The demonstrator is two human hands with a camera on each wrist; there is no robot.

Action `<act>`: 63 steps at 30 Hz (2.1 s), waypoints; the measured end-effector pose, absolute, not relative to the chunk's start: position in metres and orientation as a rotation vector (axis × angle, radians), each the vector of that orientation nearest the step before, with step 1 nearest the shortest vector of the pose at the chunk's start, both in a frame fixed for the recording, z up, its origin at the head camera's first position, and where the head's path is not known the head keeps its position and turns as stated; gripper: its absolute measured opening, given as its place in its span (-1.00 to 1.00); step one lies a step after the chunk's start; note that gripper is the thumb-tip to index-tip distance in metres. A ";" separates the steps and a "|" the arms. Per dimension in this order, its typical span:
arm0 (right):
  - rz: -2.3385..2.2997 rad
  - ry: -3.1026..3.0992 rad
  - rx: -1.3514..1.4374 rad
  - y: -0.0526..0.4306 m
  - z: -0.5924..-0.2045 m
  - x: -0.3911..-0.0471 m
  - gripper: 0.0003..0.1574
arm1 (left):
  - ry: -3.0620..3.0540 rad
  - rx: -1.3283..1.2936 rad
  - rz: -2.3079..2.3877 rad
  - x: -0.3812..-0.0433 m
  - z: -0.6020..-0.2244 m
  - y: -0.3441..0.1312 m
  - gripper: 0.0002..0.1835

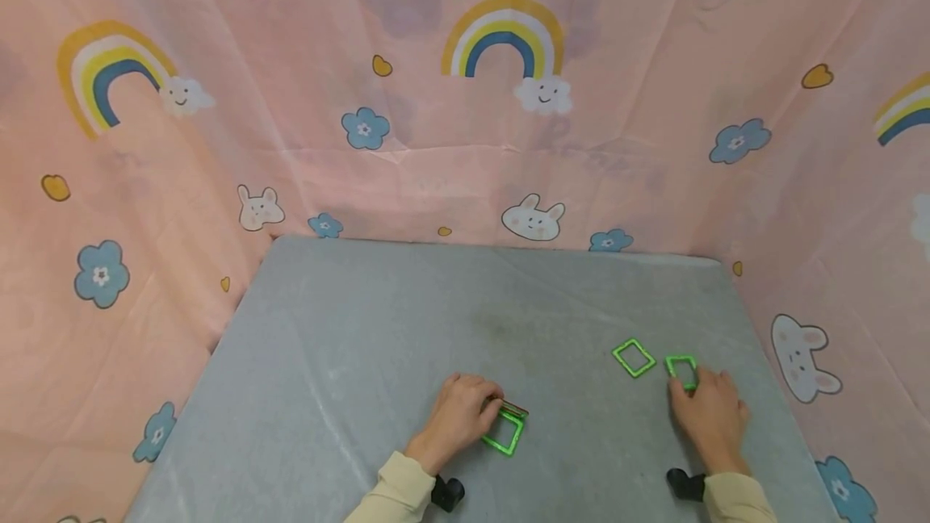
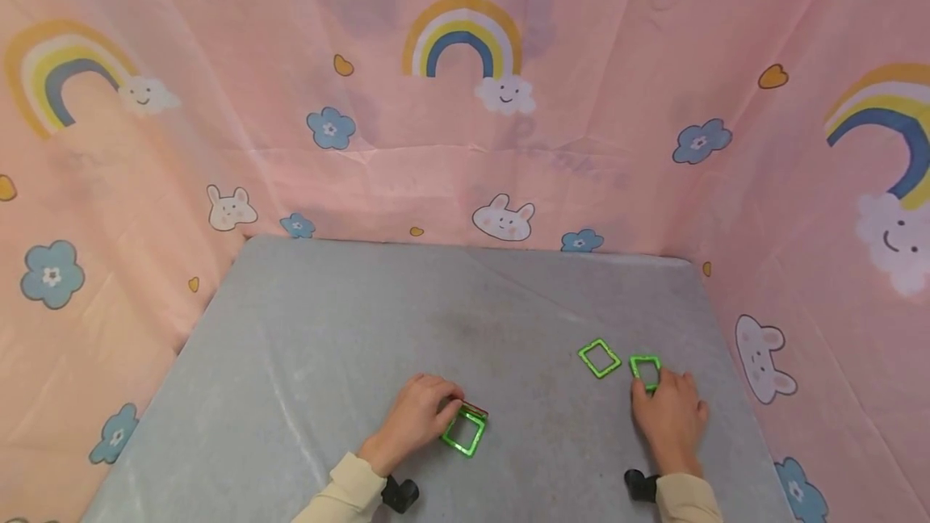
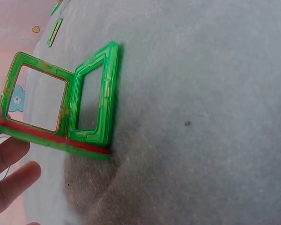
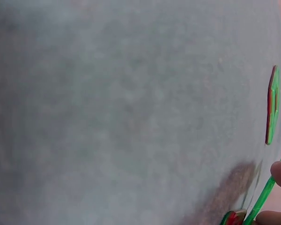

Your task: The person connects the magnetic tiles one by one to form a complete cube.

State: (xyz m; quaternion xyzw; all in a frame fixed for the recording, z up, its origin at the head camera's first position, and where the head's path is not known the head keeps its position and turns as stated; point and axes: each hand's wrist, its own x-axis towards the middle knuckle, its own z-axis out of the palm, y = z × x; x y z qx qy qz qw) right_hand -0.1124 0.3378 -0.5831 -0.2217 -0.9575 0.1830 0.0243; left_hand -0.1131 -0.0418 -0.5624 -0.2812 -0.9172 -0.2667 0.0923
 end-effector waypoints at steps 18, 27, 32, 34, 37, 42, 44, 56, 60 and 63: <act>0.630 -2.930 -0.638 0.324 -0.579 -0.104 -0.44 | -2.782 -0.797 -0.834 -0.113 -0.562 -0.041 -0.94; 0.611 -2.938 -0.605 0.312 -0.582 -0.099 -0.43 | -2.770 -0.794 -0.839 -0.112 -0.562 -0.041 -0.95; 0.646 -2.907 -0.541 0.304 -0.582 -0.092 -0.45 | -2.759 -0.795 -0.844 -0.112 -0.563 -0.040 -0.94; 0.657 -2.895 -0.522 0.300 -0.583 -0.090 -0.46 | -2.755 -0.796 -0.841 -0.112 -0.563 -0.040 -0.94; 0.663 -2.882 -0.491 0.295 -0.584 -0.088 -0.47 | -2.749 -0.801 -0.846 -0.112 -0.564 -0.040 -0.94; 0.695 -2.896 -0.459 0.287 -0.583 -0.083 -0.41 | -2.752 -0.798 -0.861 -0.111 -0.564 -0.040 -0.94; 0.703 -2.901 -0.450 0.283 -0.582 -0.081 -0.39 | -2.754 -0.797 -0.866 -0.111 -0.564 -0.040 -0.94; 0.729 -2.830 -0.370 0.254 -0.582 -0.072 -0.42 | -2.734 -0.784 -0.858 -0.110 -0.564 -0.040 -0.93; 0.760 -2.820 -0.363 0.246 -0.584 -0.068 -0.42 | -2.736 -0.782 -0.868 -0.110 -0.564 -0.040 -0.93; 0.784 -2.846 -0.378 0.242 -0.585 -0.066 -0.41 | -2.737 -0.783 -0.870 -0.110 -0.564 -0.040 -0.94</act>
